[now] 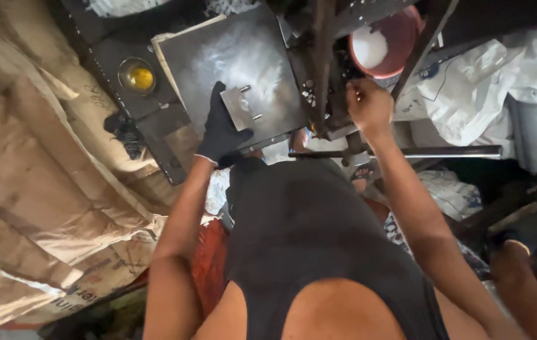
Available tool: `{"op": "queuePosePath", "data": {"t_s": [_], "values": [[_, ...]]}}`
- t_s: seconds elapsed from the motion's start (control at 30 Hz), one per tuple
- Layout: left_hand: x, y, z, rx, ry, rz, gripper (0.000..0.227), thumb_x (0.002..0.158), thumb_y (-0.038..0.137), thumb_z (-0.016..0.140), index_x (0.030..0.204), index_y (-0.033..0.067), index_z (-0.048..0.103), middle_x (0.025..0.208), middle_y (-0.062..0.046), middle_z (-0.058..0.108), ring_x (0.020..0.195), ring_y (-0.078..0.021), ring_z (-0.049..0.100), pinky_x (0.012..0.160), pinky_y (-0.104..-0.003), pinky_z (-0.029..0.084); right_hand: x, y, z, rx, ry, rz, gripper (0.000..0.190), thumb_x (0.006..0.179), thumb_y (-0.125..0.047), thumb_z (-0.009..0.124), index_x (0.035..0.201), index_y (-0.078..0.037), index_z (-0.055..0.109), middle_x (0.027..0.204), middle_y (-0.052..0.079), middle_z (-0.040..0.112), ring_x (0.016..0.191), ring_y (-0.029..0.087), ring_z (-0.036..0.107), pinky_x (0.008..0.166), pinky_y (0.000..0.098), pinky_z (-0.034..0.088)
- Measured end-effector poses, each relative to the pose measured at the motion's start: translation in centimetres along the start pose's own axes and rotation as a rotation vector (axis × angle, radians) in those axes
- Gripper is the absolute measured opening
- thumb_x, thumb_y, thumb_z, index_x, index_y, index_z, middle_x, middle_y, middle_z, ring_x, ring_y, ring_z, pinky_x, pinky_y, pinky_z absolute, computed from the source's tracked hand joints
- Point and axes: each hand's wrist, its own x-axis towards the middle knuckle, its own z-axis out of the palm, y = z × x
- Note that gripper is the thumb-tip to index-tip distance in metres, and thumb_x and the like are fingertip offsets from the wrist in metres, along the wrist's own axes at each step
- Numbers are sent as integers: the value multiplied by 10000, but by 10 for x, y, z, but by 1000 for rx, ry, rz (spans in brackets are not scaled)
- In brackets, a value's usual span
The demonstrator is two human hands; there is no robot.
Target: The person operates a manual machine by turning a crank with their right hand while using their left hand to place and adjust small rectangular objects on a metal plate. The person repeatedly cycles the crank and handles the objects, moving them between the plate and a nearby container.
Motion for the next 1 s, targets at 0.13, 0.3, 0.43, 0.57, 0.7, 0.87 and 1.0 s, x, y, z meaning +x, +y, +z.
{"op": "queuePosePath", "data": {"t_s": [0.13,0.3,0.43,0.57,0.7,0.87,1.0], "values": [[-5,-13,15,34,89,-106,1110,615,211,1007,1504,64,359,1358,-138,569,1261,-297,611,1075,-387,513,-5,3,5,47,2,68,132,992,-215,720,1018,-95,767,873,120,741,751,289,737,674,406,571],[20,-28,32,-976,72,-596,620,918,364,789,1388,7,598,1195,-122,646,1096,-242,628,980,-388,513,-11,0,7,9,68,84,129,970,-214,730,1015,-98,766,863,112,746,761,298,733,679,410,570],[35,11,45,-1403,106,-860,443,964,380,659,1248,41,636,1142,-154,686,994,-312,690,920,-476,588,-6,0,3,28,91,63,125,952,-207,725,1016,-109,768,905,108,757,748,294,733,682,408,571],[50,91,13,-1378,18,-666,505,936,334,675,1318,11,604,1196,-168,682,1041,-317,709,954,-486,603,-11,1,4,49,106,38,133,968,-212,723,1025,-98,759,914,108,753,769,297,734,692,407,574],[63,188,-37,-380,-62,-91,723,943,264,752,1528,29,397,1392,-120,627,1238,-282,642,1010,-458,545,-8,0,-2,69,60,40,146,971,-215,716,1038,-94,761,914,113,750,792,307,731,706,415,572],[75,217,-54,381,-209,332,1025,701,429,953,1476,-11,446,1344,-192,562,1271,-377,535,1118,-502,434,0,-6,-10,76,53,47,167,970,-221,705,1049,-88,768,929,128,750,801,324,725,707,424,566],[80,148,8,804,-198,298,1000,578,379,908,1387,-22,478,1164,-221,592,1090,-418,551,1000,-539,401,-8,-9,-12,99,12,79,164,996,-228,700,1042,-85,767,913,129,743,799,322,724,701,429,560]]}}
